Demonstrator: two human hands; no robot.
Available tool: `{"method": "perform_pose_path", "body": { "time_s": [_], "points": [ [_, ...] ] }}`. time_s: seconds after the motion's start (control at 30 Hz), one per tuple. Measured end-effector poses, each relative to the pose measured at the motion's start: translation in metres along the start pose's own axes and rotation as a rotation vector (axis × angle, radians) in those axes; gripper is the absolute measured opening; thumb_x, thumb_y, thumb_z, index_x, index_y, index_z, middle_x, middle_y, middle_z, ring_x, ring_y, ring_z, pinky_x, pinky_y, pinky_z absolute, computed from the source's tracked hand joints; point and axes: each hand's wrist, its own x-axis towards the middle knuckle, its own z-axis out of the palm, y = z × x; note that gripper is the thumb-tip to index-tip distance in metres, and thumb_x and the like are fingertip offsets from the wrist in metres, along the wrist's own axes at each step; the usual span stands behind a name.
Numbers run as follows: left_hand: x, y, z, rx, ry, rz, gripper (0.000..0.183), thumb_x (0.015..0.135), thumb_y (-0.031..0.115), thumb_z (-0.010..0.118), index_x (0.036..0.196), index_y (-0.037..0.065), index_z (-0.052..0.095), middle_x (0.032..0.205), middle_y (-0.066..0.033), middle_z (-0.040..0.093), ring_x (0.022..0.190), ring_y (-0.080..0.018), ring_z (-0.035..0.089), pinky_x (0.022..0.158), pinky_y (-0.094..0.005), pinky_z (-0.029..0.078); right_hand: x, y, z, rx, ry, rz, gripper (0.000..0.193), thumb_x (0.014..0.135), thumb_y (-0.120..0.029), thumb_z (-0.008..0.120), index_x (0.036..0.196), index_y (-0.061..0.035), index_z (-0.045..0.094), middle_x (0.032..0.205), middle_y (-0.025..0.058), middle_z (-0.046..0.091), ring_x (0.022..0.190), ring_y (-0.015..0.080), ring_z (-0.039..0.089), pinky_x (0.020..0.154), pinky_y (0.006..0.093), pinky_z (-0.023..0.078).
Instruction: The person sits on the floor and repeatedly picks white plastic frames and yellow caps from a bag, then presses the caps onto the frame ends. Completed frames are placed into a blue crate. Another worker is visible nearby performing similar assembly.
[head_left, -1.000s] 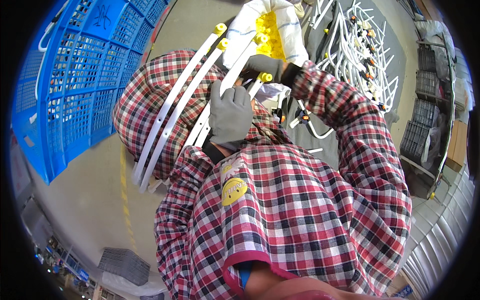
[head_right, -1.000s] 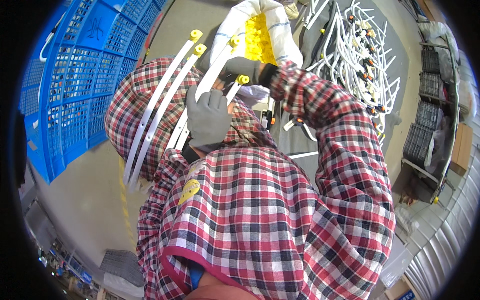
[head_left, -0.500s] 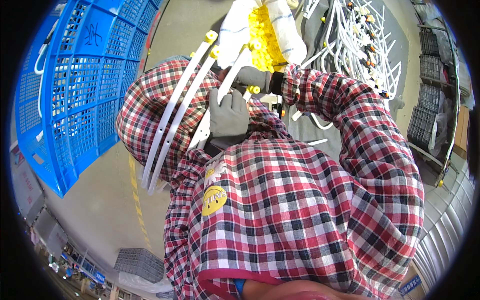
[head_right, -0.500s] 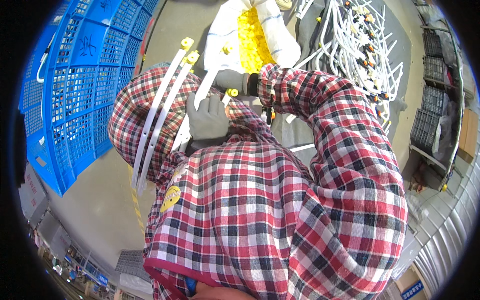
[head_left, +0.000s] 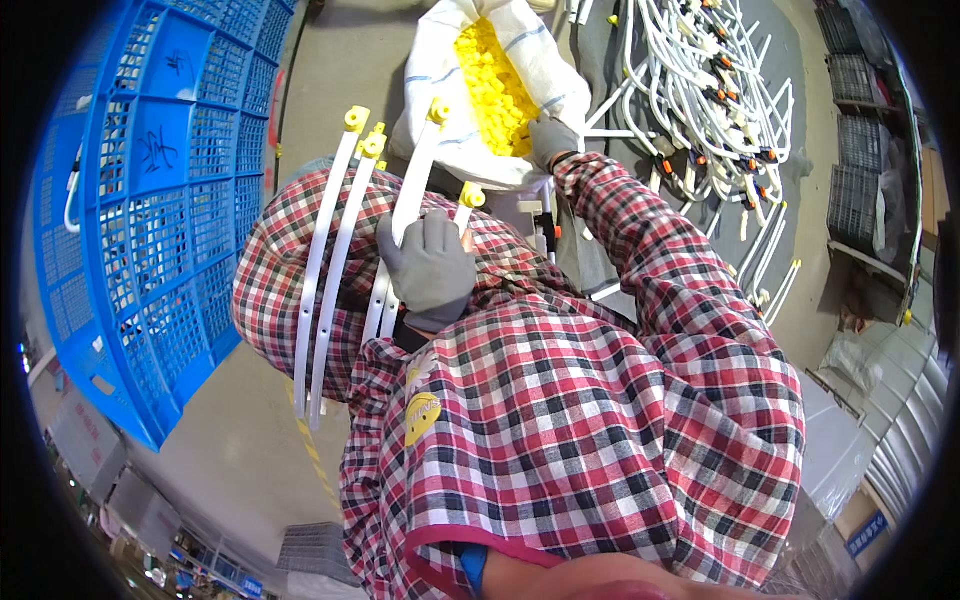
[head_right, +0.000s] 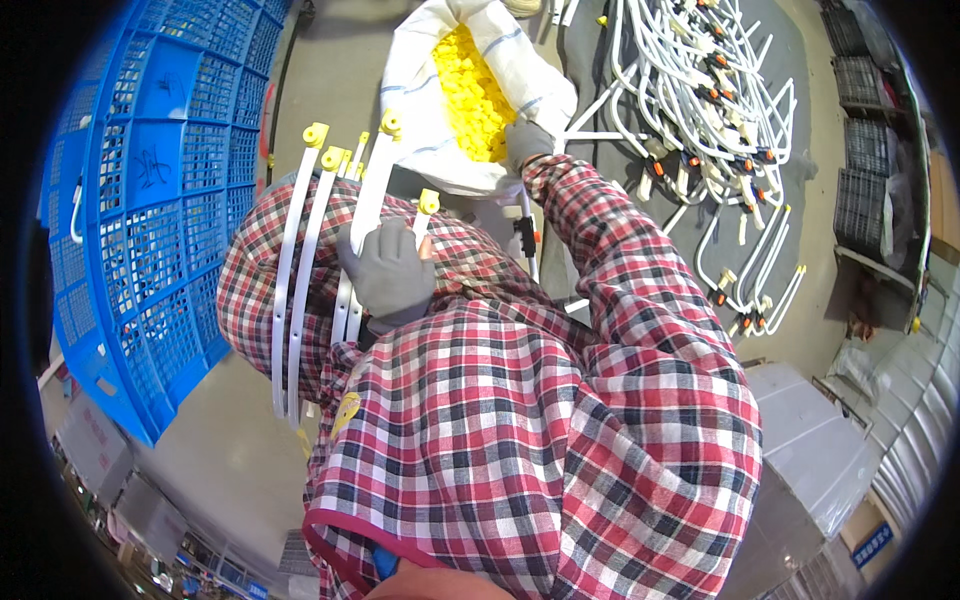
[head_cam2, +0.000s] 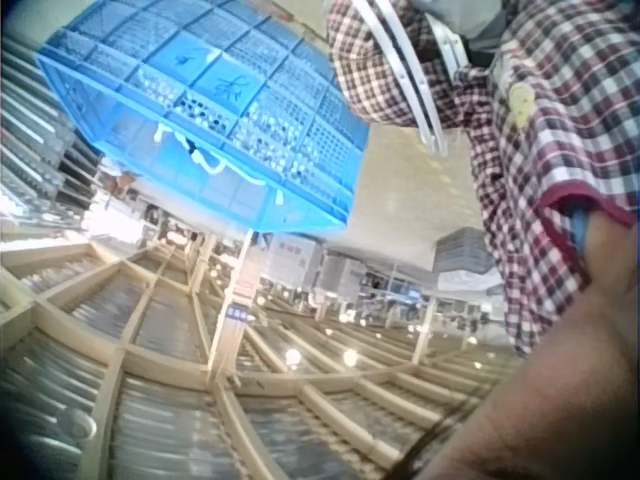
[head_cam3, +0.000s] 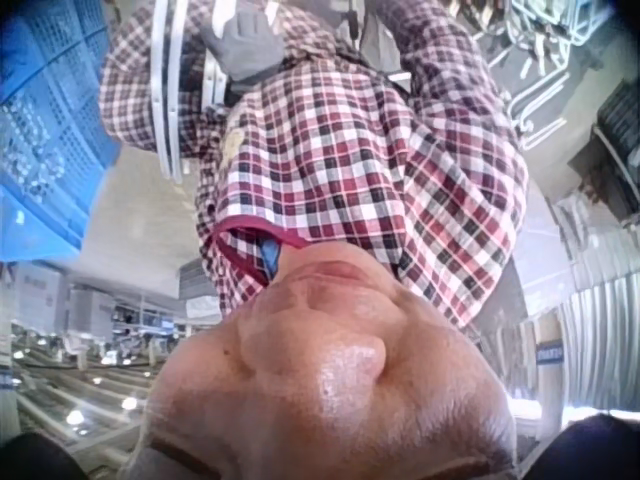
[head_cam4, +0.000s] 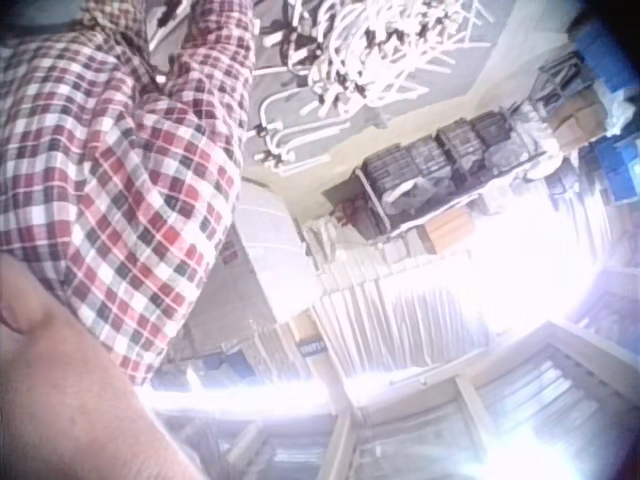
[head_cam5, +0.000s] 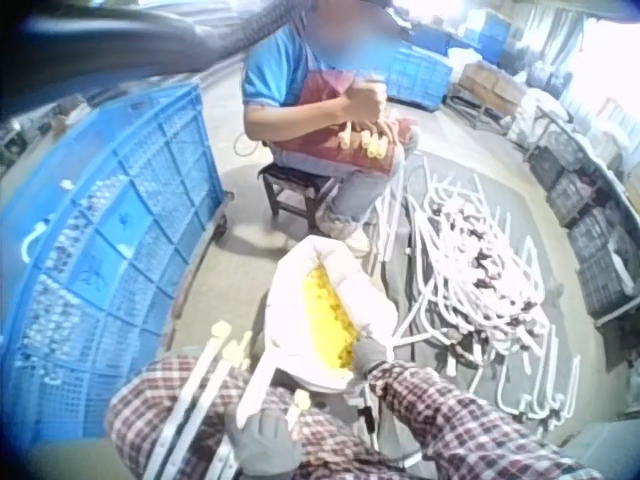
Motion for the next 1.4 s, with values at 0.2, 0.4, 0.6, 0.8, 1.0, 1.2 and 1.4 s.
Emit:
{"method": "perform_pose_path", "body": {
  "time_s": [0.2, 0.4, 0.6, 0.8, 1.0, 1.2, 1.4],
  "points": [
    [-0.004, -0.007, 0.001, -0.026, -0.092, -0.035, 0.021, 0.082, 0.027, 0.076, 0.089, 0.008, 0.069, 0.096, -0.0023, 0.062, 0.093, -0.0203, 0.061, 0.118, -0.0546, 0.027, 0.037, -0.014, -0.017, -0.208, -0.332, 0.158, 0.032, 0.101, -0.022, 0.052, 0.12, -0.0047, 0.072, 0.125, 0.015, 0.071, 0.113, 0.0285, 0.07, 0.09, 0.0444, 0.057],
    [-0.006, -0.018, 0.016, -0.074, 0.022, 0.024, 0.019, 0.079, 0.022, 0.071, 0.089, 0.005, 0.067, 0.097, -0.0045, 0.061, 0.094, -0.0209, 0.06, 0.115, -0.0548, 0.028, 0.046, 0.022, 0.012, -0.261, -0.119, -0.186, 0.03, 0.092, -0.023, 0.06, 0.115, -0.0085, 0.073, 0.111, 0.0153, 0.074, 0.104, 0.0322, 0.071, 0.09, 0.042, 0.056],
    [-0.014, -0.029, 0.037, -0.104, 0.066, 0.041, 0.019, 0.079, 0.021, 0.07, 0.089, 0.005, 0.066, 0.097, -0.0053, 0.061, 0.092, -0.0222, 0.059, 0.113, -0.0524, 0.03, -0.056, 0.006, -0.094, 0.196, 0.177, -0.229, 0.019, 0.089, -0.024, 0.066, 0.103, -0.0121, 0.069, 0.091, 0.0148, 0.073, 0.086, 0.0363, 0.071, 0.077, 0.0456, 0.054],
    [-0.011, -0.028, 0.052, -0.076, 0.068, 0.026, 0.023, 0.085, 0.028, 0.07, 0.092, 0.006, 0.069, 0.097, -0.0036, 0.063, 0.094, -0.0211, 0.059, 0.115, -0.0513, 0.028, -0.107, 0.018, -0.146, 1.257, 0.388, -0.251, 0.018, 0.095, -0.018, 0.073, 0.103, -0.0015, 0.069, 0.087, -0.0035, 0.065, 0.076, 0.0059, 0.057, 0.071, 0.0203, 0.046],
    [-0.011, -0.03, 0.055, -0.082, 0.038, 0.021, 0.024, 0.091, 0.028, 0.064, 0.095, 0.005, 0.069, 0.095, -0.0065, 0.06, 0.097, -0.0231, 0.059, 0.118, -0.0554, 0.025, -0.145, -0.049, -0.187, 2.19, 0.078, -0.626, 0.03, 0.106, -0.036, 0.05, 0.088, -0.0121, 0.056, 0.068, -0.005, 0.035, 0.063, 0.011, 0.033, 0.067, 0.0295, 0.034],
    [-0.011, -0.031, 0.059, -0.131, -0.018, 0.006, 0.028, 0.092, 0.027, 0.064, 0.106, 0.004, 0.071, 0.107, -0.0071, 0.064, 0.101, -0.0236, 0.058, 0.12, -0.0562, 0.022, -0.153, -0.081, -0.19, 1.989, 0.059, -0.862, 0.062, 0.107, -0.056, 0.037, 0.066, -0.01, 0.044, 0.055, -0.0007, 0.029, 0.056, 0.0141, 0.028, 0.06, 0.0317, 0.025],
    [-0.014, -0.031, 0.06, -0.161, -0.003, -0.02, 0.028, 0.093, 0.026, 0.062, 0.106, 0.003, 0.07, 0.108, -0.008, 0.064, 0.101, -0.025, 0.059, 0.12, -0.0562, 0.022, -0.165, -0.081, -0.181, 2.001, 0.088, -0.891, 0.058, 0.108, -0.048, 0.034, 0.066, -0.0094, 0.043, 0.056, 0.0007, 0.033, 0.057, 0.0173, 0.029, 0.062, 0.0353, 0.028]
  ]
}}
